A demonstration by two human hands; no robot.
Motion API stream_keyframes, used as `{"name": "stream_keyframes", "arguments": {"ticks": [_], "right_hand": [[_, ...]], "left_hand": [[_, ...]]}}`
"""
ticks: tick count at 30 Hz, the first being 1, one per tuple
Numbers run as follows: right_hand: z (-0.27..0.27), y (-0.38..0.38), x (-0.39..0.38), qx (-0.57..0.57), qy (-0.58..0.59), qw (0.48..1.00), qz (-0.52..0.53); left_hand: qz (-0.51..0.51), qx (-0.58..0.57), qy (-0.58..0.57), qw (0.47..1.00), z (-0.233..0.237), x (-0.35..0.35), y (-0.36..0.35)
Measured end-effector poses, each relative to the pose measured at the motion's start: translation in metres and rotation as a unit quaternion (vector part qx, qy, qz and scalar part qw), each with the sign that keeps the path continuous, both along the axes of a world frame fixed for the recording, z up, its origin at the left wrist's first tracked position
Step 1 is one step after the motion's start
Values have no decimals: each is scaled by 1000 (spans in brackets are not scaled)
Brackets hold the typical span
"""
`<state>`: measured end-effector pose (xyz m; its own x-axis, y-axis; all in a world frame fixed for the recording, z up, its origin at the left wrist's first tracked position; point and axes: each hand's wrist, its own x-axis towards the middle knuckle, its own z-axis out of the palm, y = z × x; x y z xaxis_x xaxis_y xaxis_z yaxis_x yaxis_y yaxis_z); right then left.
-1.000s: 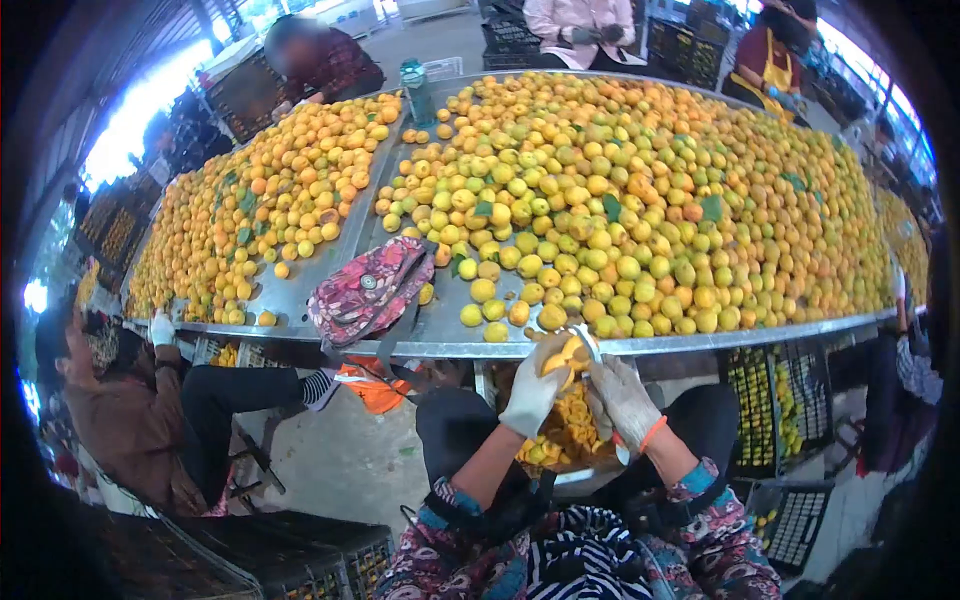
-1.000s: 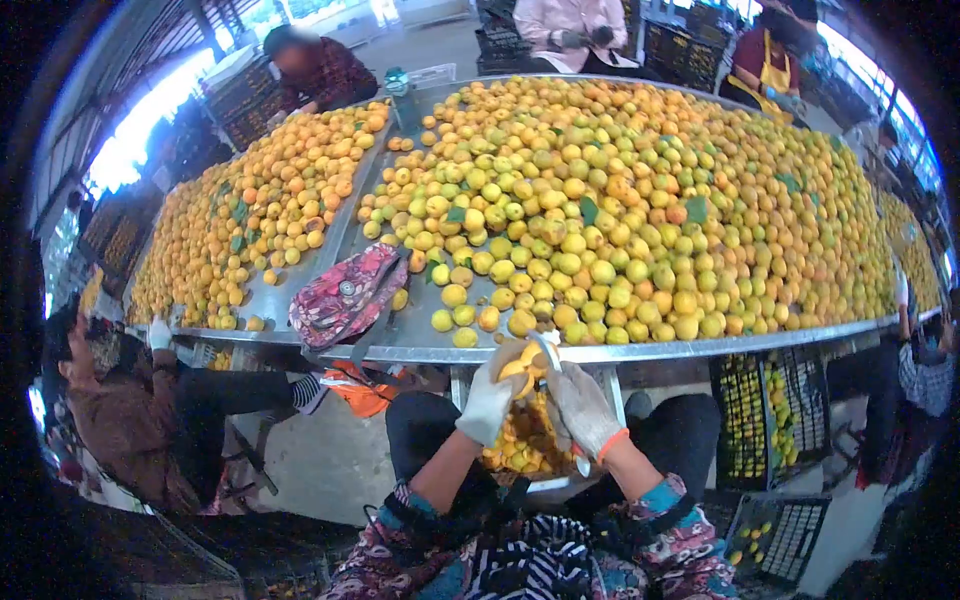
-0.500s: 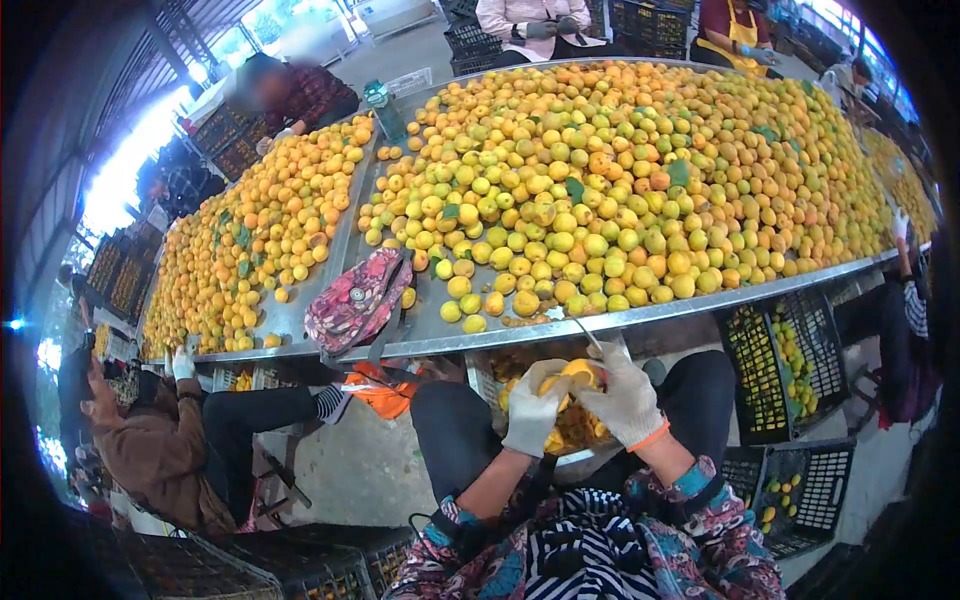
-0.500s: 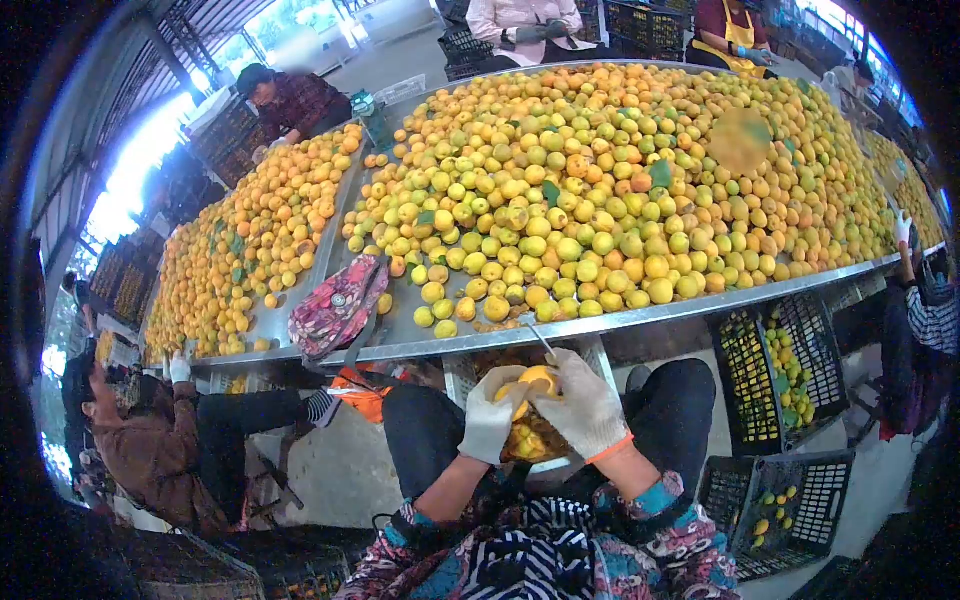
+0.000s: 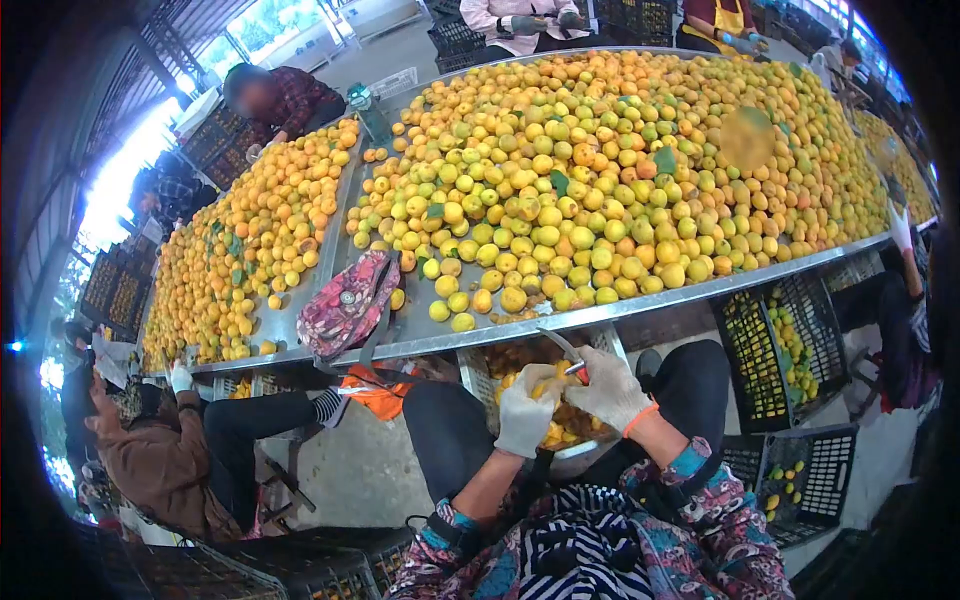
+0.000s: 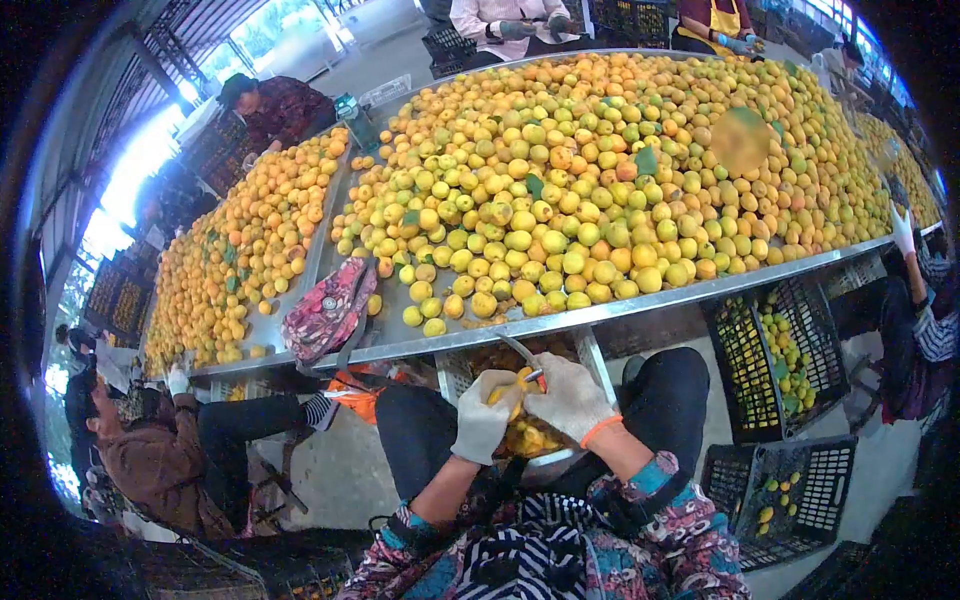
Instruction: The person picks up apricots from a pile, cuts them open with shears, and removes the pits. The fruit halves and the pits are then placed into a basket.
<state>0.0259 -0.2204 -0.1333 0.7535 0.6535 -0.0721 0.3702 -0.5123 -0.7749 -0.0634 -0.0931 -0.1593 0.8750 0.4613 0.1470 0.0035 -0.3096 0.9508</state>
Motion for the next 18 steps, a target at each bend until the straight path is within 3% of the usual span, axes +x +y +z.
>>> {"name": "stream_keyframes", "arguments": {"ticks": [2,3,4,6,7,8,10,13,16,18], "right_hand": [[-2,4,-2,11,31,999,-20],[-40,9,-1,57,-63,996,-6],[-36,10,-3,-28,-34,999,-10],[-63,7,-3,23,-88,995,48],[-48,1,-10,68,-43,997,13],[-45,3,-15,28,13,999,-31],[-30,-11,-19,9,96,995,-18],[-40,-21,-26,15,108,994,-4],[-44,-33,-21,27,127,991,-14],[-41,-39,-19,25,132,991,-29]], "left_hand": [[8,64,19,998,-13,-8,13],[-7,82,13,997,-20,-3,12],[-6,121,31,992,-15,-4,10],[9,-24,65,998,-11,-5,1],[16,-188,69,980,-12,-1,-6],[7,-227,112,968,-23,3,-3],[-52,-200,107,973,-71,0,18],[-72,-127,147,978,-73,-4,3],[-93,-155,159,971,-77,0,-3],[-73,-256,191,945,-74,5,-12]]}}
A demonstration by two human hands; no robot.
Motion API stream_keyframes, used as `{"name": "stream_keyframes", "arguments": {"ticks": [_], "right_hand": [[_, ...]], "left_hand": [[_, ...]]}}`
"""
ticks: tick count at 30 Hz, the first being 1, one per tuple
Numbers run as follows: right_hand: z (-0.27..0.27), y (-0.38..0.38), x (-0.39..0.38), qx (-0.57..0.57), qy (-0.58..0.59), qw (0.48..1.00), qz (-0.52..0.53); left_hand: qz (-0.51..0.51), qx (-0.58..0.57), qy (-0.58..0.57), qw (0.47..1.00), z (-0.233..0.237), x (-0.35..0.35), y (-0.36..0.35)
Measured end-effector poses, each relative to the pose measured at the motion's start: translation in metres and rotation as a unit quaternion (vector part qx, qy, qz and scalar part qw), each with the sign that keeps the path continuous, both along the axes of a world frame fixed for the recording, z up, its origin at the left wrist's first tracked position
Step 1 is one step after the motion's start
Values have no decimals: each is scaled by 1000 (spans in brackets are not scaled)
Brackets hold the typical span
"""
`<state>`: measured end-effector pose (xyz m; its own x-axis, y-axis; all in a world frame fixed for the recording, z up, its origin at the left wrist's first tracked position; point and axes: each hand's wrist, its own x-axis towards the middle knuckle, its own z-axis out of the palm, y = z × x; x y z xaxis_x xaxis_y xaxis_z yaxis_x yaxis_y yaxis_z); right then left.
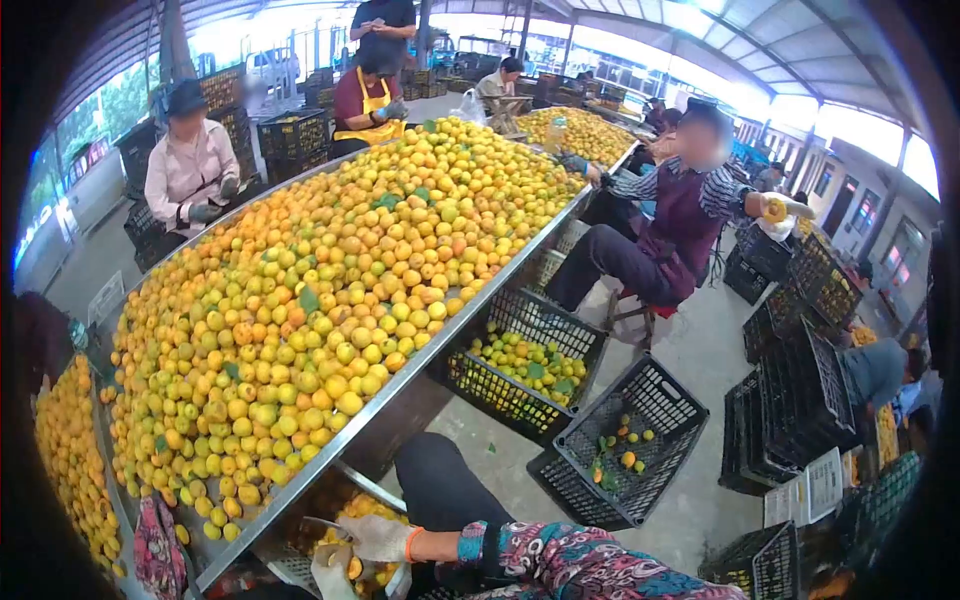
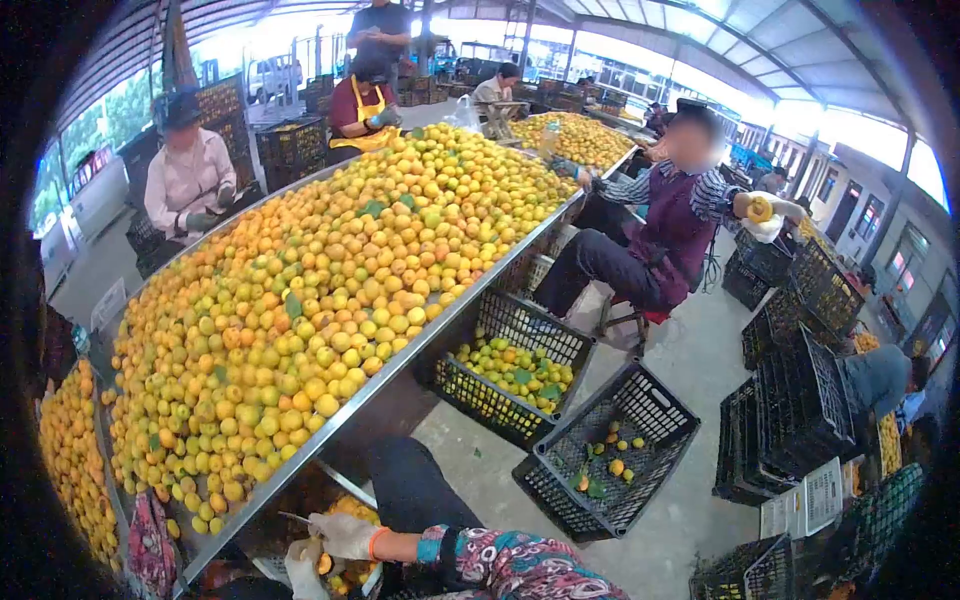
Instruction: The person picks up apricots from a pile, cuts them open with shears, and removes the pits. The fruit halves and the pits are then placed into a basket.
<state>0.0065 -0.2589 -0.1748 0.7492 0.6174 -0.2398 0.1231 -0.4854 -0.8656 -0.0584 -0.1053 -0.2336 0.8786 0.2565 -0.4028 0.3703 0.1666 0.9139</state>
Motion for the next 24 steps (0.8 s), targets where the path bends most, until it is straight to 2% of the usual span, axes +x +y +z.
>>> {"name": "stream_keyframes", "arguments": {"ticks": [2,3,6,8,9,10,11,12,14,15,16,17,18,20,21,24], "right_hand": [[8,-5,6,-15,-4,999,29],[12,-8,7,-22,-3,999,44],[3,-7,8,-38,-11,999,38],[-39,4,9,56,-102,992,55],[-19,1,9,34,-120,988,88],[1,1,7,-49,-103,990,86],[16,4,5,-53,-41,996,58],[4,10,-1,116,-84,989,-28],[13,10,5,-71,71,992,-78],[21,14,-1,9,80,989,-120],[15,19,-3,32,-41,995,-83],[26,19,-5,46,18,993,-103],[35,22,-6,55,80,987,-127],[14,25,1,19,-1,996,-91],[6,27,6,4,-45,996,-73],[6,31,10,39,-55,993,-93]], "left_hand": [[66,-27,18,997,20,-5,-15],[29,7,-43,999,23,-7,-18],[-30,-154,-49,986,33,-5,-11],[18,-144,3,989,43,-9,-11],[25,-142,8,989,40,-11,-10],[-19,-114,-4,993,37,-14,-5],[-62,-85,-18,994,34,-16,-1],[-103,-56,-35,993,31,-17,2],[-94,73,-109,987,30,-25,5],[-62,-14,-89,994,28,-27,4],[-33,-105,-77,991,26,-27,6],[-16,-200,-58,978,29,-28,4],[-25,-139,-57,988,30,-26,8],[-49,-20,-46,998,33,-20,14],[-52,-20,-87,995,32,-17,16],[-53,92,-157,982,28,-12,20]]}}
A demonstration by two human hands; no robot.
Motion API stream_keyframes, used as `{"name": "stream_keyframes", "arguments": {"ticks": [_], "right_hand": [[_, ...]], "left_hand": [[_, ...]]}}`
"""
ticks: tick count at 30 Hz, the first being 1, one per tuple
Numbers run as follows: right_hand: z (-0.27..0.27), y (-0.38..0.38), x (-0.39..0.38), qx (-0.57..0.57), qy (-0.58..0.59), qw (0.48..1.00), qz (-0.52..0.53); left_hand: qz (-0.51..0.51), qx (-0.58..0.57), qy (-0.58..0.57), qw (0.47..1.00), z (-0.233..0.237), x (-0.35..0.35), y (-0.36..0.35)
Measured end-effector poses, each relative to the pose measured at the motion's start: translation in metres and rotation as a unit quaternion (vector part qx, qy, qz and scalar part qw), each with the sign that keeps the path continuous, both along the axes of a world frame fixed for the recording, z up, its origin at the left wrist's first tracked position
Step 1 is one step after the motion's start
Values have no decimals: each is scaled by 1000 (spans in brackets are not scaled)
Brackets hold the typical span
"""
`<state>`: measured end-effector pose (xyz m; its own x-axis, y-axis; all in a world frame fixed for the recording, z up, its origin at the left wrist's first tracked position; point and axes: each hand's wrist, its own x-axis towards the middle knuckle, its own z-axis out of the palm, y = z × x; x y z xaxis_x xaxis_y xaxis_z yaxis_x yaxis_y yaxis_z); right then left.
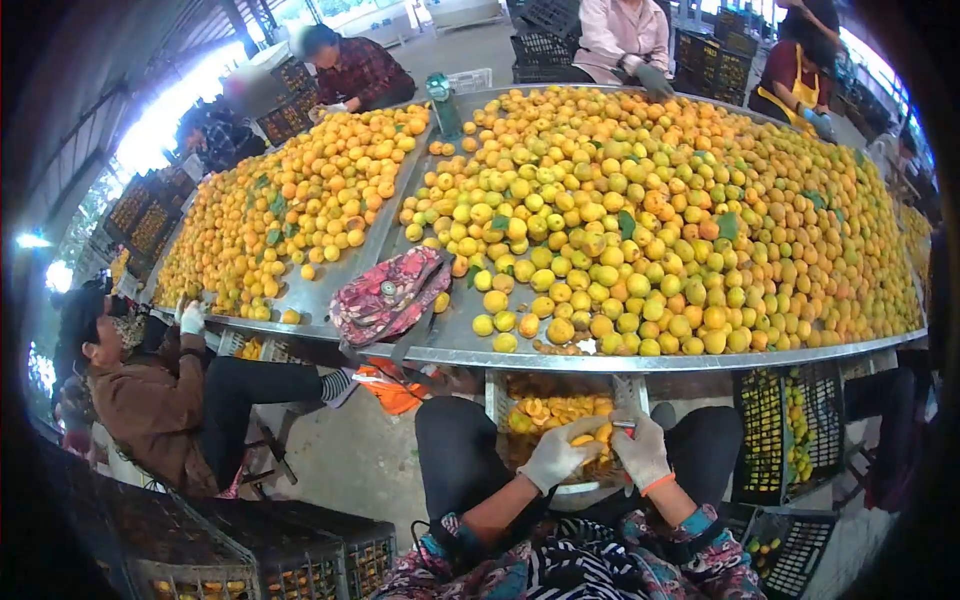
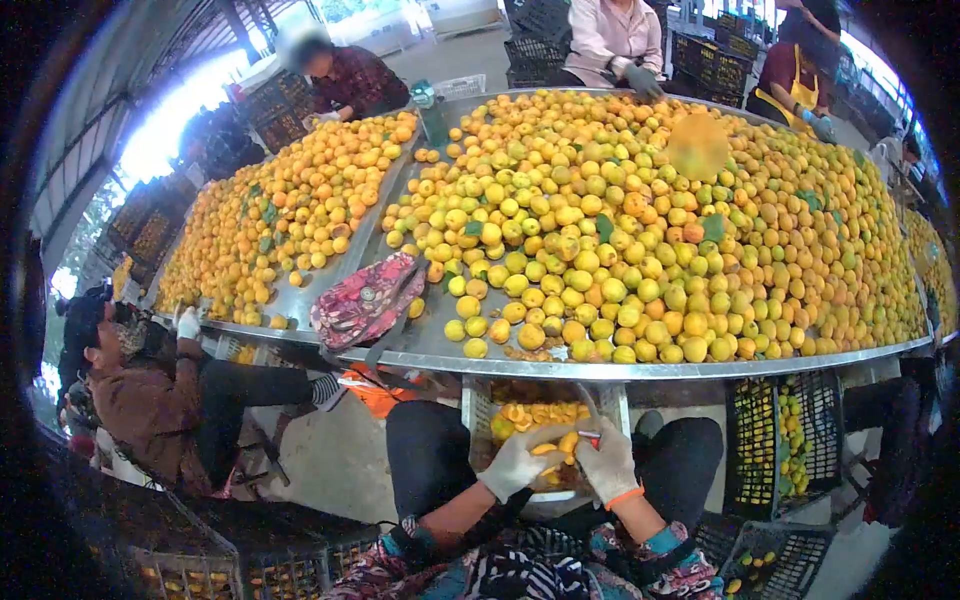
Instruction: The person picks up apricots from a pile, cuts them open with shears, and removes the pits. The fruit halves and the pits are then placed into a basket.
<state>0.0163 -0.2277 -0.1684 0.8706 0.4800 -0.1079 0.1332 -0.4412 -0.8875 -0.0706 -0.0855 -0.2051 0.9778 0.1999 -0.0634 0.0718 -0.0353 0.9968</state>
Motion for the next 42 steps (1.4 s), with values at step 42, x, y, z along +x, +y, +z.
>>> {"name": "stream_keyframes", "arguments": {"ticks": [42], "right_hand": [[67,52,58,-17,-157,979,128]], "left_hand": [[86,-130,-87,984,36,93,122]]}}
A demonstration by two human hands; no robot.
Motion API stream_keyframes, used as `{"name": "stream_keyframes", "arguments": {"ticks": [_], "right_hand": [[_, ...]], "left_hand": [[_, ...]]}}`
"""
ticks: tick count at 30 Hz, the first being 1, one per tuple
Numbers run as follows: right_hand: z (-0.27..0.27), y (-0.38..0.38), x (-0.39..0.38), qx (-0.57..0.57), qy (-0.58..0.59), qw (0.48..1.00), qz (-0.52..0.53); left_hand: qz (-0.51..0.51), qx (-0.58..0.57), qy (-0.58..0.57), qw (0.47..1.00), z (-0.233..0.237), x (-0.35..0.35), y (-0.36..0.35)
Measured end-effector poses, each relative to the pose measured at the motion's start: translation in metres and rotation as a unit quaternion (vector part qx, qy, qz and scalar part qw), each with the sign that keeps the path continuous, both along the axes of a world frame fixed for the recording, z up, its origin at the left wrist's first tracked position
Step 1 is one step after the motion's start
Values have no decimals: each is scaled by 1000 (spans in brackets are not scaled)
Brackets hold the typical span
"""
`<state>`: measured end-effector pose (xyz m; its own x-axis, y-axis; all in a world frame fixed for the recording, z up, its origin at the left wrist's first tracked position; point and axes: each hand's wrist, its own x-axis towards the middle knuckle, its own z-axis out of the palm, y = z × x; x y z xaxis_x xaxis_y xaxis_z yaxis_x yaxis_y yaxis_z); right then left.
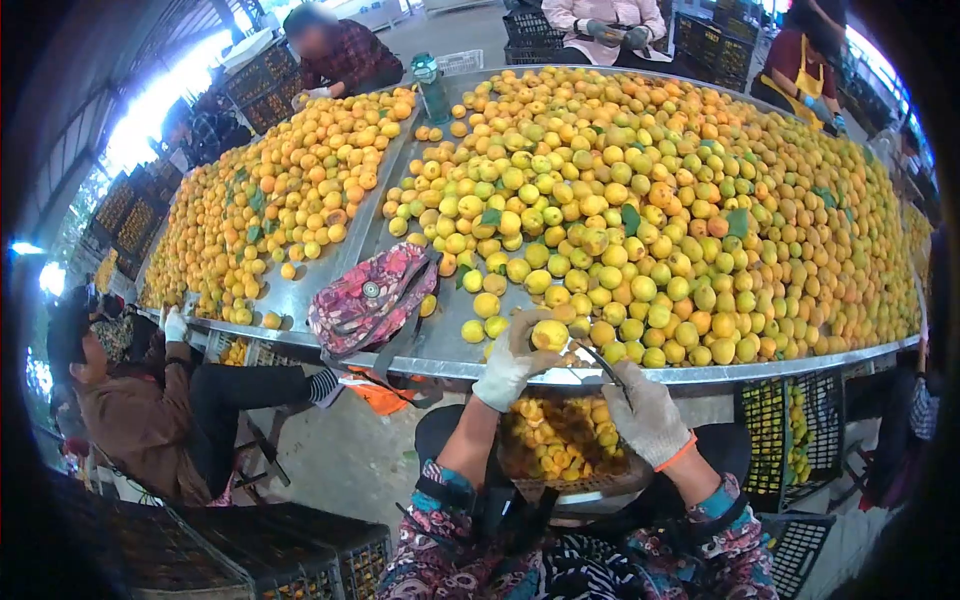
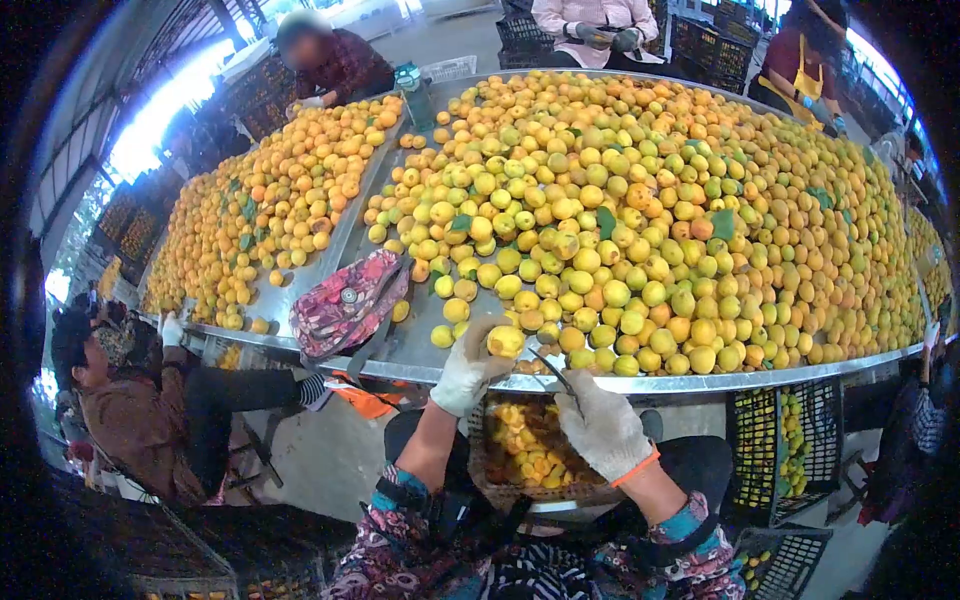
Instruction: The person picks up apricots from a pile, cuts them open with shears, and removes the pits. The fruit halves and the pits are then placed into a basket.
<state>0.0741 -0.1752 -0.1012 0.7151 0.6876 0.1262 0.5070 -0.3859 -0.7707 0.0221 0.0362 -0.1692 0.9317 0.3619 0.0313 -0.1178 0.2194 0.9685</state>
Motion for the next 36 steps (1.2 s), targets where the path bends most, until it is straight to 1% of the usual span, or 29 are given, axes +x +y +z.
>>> {"name": "stream_keyframes", "arguments": {"ticks": [1,4,7,9,10,11,14,17,19,20,21,23,25,26,29,32,35,36], "right_hand": [[6,6,0,-30,0,1000,5],[16,19,2,-17,-12,999,31],[19,28,2,-29,-53,997,44],[19,33,5,-34,-62,996,52],[19,35,5,-36,-68,996,55],[17,37,5,-33,-58,997,48],[8,46,6,-14,-40,999,26],[5,50,4,14,-39,999,19],[7,51,3,24,-28,999,23],[6,50,4,8,-33,999,31],[4,48,5,-8,-39,998,39],[7,49,5,-38,-44,997,47],[15,49,0,-72,-39,995,50],[13,48,-1,-68,-47,995,50],[8,47,1,-63,-68,994,56],[12,45,2,-96,-74,991,63],[24,46,0,-139,-80,985,60],[23,45,0,-146,-80,984,56]], "left_hand": [[-24,-87,6,996,3,-2,1],[-44,-121,21,991,8,-2,5],[-44,-121,41,991,25,-6,6],[-31,30,17,999,9,0,10],[-24,105,5,994,3,2,11],[-26,85,-4,996,11,0,10],[-25,25,-24,999,16,0,8],[-63,-119,40,990,17,-2,9],[-30,-43,43,998,18,-2,12],[-13,-6,45,999,18,-3,12],[3,68,34,997,16,-3,13],[29,216,10,976,7,0,15],[20,278,10,960,-1,1,16],[16,309,11,951,-1,-1,16],[-1,323,35,946,2,-3,17],[44,362,-67,929,-6,-1,20],[-8,270,26,962,-1,-6,17],[0,286,19,958,-2,-5,17]]}}
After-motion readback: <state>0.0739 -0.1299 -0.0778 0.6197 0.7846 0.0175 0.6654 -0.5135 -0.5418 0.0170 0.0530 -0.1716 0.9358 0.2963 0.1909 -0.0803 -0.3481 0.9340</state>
